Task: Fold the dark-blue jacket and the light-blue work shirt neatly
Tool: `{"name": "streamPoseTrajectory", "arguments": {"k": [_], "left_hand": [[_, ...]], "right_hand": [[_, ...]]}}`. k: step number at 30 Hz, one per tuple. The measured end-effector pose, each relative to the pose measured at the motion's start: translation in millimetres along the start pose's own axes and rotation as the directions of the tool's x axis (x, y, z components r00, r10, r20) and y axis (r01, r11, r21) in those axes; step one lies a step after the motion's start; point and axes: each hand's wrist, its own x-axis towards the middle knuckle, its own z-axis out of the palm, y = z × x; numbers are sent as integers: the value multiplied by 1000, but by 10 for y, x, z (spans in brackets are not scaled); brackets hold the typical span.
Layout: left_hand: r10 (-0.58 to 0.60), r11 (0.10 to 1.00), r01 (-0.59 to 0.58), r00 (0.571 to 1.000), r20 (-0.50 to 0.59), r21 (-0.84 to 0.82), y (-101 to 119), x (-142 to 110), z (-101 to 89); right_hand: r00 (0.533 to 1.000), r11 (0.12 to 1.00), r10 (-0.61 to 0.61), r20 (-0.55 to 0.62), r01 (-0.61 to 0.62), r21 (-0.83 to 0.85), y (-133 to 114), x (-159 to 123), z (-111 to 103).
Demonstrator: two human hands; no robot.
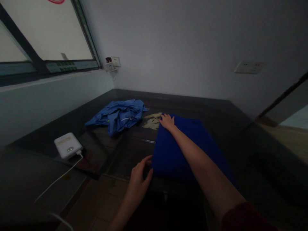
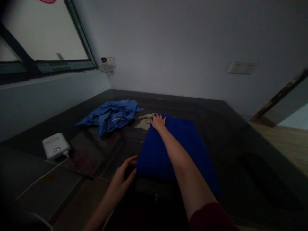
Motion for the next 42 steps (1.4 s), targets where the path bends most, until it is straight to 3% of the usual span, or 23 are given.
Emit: {"name": "streamPoseTrajectory", "arguments": {"k": [10, 15, 20, 25, 31, 42], "left_hand": [[-72, 992, 86, 985, 154, -91, 43, 62, -116], [-68, 996, 76, 986, 154, -46, 53, 46, -171], [-36, 970, 82, 980, 198, -230, 105, 77, -169], [75, 938, 23, 961, 268, -347, 184, 82, -180], [142, 975, -99, 965, 220, -198, 122, 18, -189], [65, 986, -98, 971, 230, 133, 4, -161, -151]], "right_hand": [[998, 999, 5, -65, -8, -42, 41, 29, 235], [994, 999, -3, -110, -1, -34, 43, 16, 257], [995, 1000, -4, -99, 1, -28, 40, 8, 251], [995, 1000, 5, -99, -8, -25, 35, 7, 245], [996, 1000, 3, -86, -6, -28, 48, 17, 245], [994, 1000, 2, -109, -4, -13, 64, 21, 258]]}}
